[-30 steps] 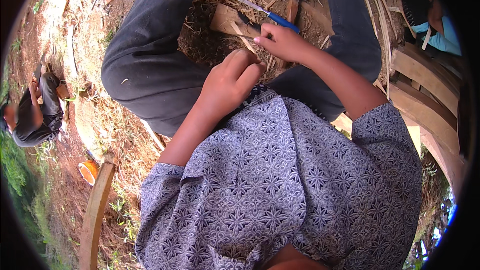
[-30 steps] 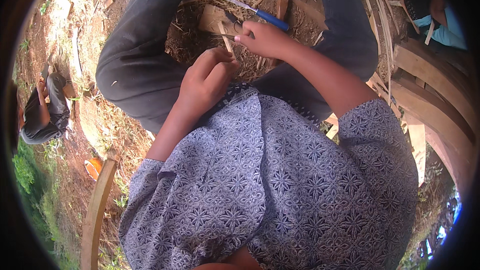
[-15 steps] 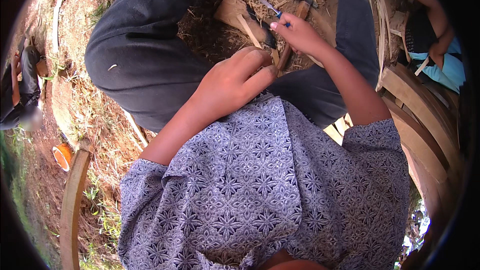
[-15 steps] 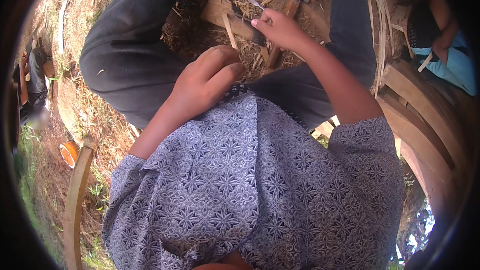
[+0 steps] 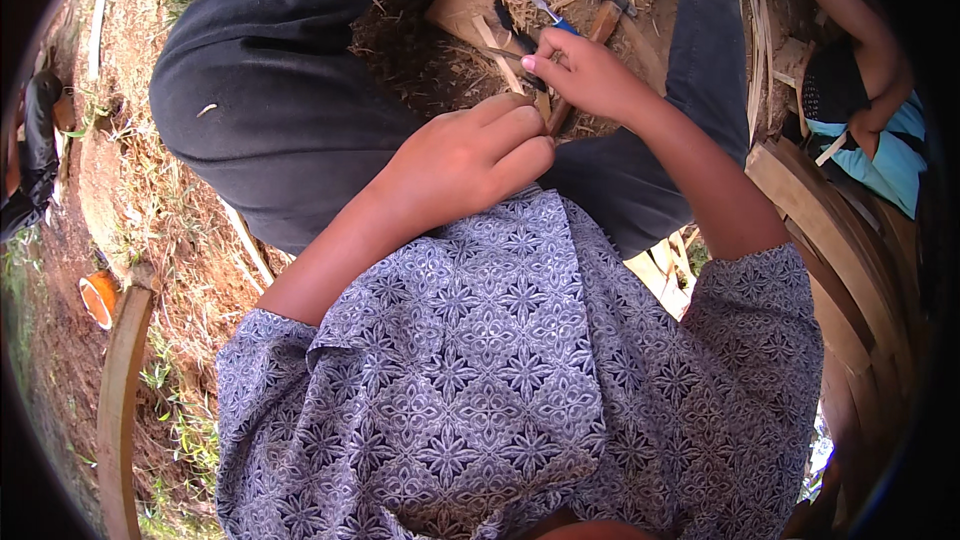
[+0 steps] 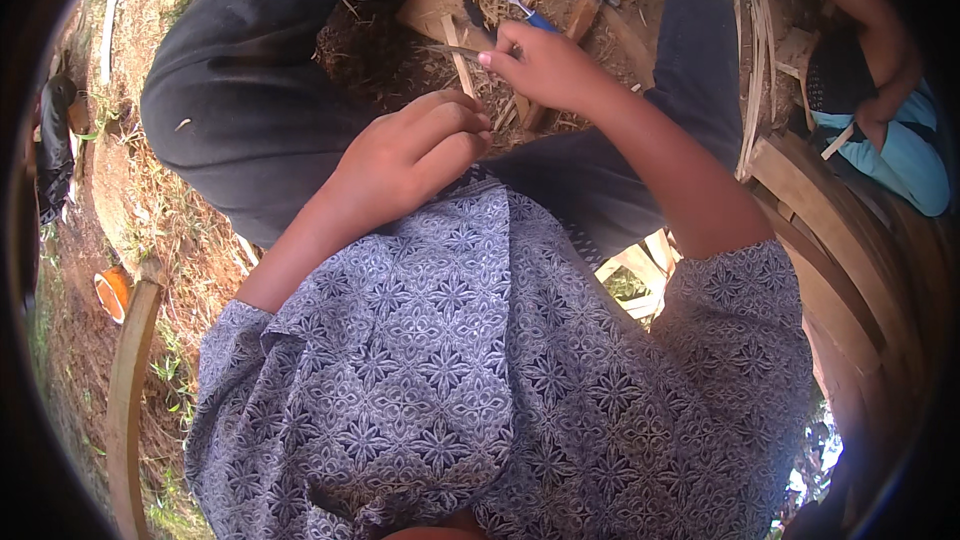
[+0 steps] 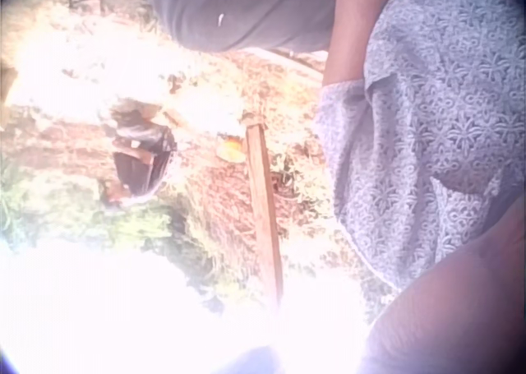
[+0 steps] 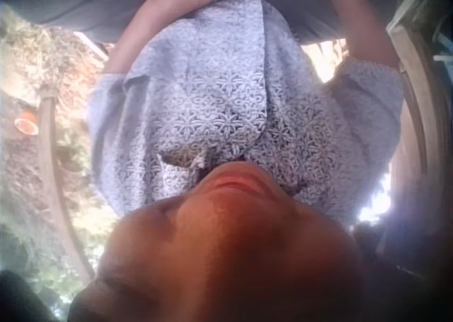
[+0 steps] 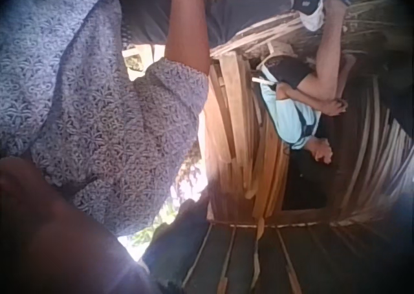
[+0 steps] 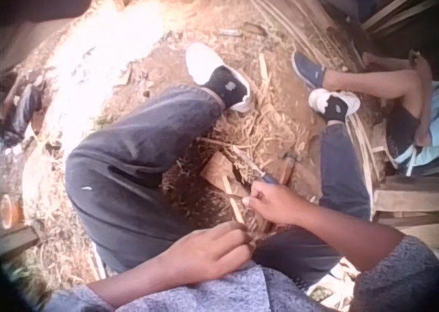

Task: The person sits on the ground and uses a knife to shave thin strips from a small piece of wood held between their legs. They repeatedly scrape the blade along the wood to create fine shavings, occasionally adjusting their grip on the wood and the knife.

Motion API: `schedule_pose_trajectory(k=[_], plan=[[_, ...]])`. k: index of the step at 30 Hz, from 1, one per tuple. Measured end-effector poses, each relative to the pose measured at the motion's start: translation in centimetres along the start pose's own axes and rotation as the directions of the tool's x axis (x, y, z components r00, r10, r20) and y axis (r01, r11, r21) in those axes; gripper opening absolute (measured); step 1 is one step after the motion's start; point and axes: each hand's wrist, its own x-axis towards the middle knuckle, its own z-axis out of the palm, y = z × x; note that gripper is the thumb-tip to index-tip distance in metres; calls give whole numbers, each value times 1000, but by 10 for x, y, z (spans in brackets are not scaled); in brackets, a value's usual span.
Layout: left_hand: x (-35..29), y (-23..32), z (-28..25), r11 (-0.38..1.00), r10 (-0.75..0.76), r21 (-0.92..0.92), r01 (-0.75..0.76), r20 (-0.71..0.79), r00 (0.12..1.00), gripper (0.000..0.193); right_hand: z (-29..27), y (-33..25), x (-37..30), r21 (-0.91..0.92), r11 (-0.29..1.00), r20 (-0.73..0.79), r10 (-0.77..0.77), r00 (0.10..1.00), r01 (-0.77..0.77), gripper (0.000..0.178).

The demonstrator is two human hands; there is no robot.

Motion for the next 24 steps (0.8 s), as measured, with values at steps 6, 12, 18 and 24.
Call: schedule_pose_trajectory(k=[6,12,18,24], plan=[[-1,-4,-1,1000,-19,-14,18,-38,999,20,19,19,29,54,998,-57,-15,998,18,31],[1,-2,-2,999,-29,-19,28,-48,998,20,37,61,72,-11,1000,-144,0,990,-1,32],[-4,-4,-3,998,-61,-33,58,-74,995,20,28,41,57,193,947,-38,267,963,-255,34],[-3,-5,-4,997,-62,-45,57,-110,992,19,-6,-14,-4,299,924,106,218,970,-240,34]])
